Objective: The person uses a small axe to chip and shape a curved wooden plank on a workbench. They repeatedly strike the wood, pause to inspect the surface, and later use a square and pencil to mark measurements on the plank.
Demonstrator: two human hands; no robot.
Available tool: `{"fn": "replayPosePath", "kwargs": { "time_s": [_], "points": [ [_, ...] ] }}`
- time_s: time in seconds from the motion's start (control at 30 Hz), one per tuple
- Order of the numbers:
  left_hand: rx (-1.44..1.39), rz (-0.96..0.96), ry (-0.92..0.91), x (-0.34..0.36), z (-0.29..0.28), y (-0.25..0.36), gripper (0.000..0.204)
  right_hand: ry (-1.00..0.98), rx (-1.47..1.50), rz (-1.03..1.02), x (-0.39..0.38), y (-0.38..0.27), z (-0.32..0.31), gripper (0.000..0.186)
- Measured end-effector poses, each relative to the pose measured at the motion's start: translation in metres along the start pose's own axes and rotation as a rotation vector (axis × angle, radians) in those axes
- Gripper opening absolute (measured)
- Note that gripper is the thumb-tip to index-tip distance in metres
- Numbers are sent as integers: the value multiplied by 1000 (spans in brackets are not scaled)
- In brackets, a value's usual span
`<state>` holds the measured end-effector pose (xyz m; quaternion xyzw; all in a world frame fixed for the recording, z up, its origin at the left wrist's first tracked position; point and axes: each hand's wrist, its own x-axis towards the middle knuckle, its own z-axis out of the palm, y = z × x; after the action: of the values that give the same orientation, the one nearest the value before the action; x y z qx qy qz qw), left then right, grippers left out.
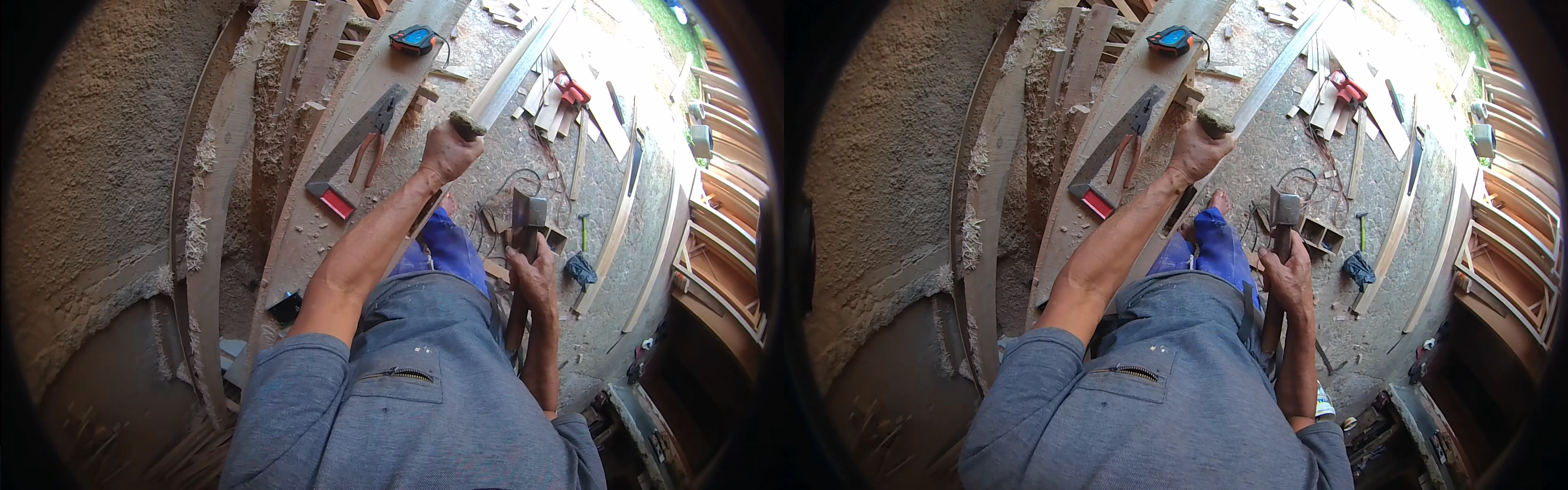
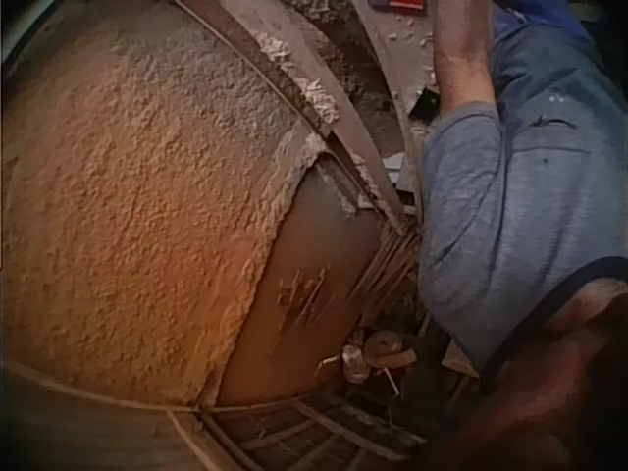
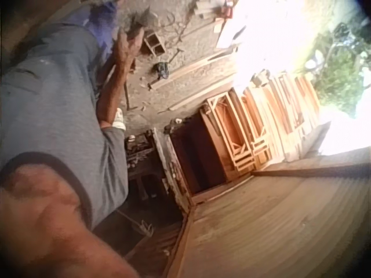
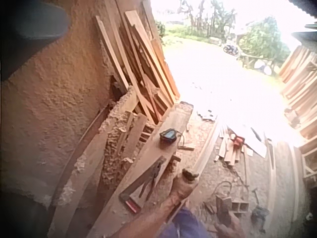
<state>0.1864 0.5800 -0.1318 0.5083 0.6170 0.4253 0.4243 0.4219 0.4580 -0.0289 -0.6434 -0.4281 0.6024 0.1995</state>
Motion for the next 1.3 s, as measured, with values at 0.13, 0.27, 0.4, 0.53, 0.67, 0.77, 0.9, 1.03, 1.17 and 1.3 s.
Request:
{"fn": "replayPosePath", "kwargs": {
  "time_s": [0.13,0.27,0.4,0.53,0.67,0.77,0.9,1.03,1.17,1.3],
  "points": [
    [-136,68,-51,-9,-10,9,17,9,-2,-14,5,-1,-1,33],
    [-23,80,-98,-28,7,7,17,-9,-31,10,9,-3,-2,32],
    [-118,99,-132,-21,0,9,14,-7,-105,0,7,-6,2,35],
    [-302,-325,-485,-5,-50,62,13,-2,-112,-21,10,-18,2,35],
    [44,127,-264,6,-144,142,15,9,42,5,10,-5,-8,34],
    [119,454,2,4,-139,143,15,38,38,-9,25,5,-7,32],
    [-43,396,72,-20,-77,112,16,5,-5,8,22,-9,-1,32],
    [-126,337,97,-10,-51,91,18,-26,-6,37,19,-4,0,31],
    [-136,275,36,-4,-41,95,17,-33,-18,44,18,1,1,33],
    [-48,302,-35,2,-32,94,18,-23,5,45,24,0,2,32]
  ]
}}
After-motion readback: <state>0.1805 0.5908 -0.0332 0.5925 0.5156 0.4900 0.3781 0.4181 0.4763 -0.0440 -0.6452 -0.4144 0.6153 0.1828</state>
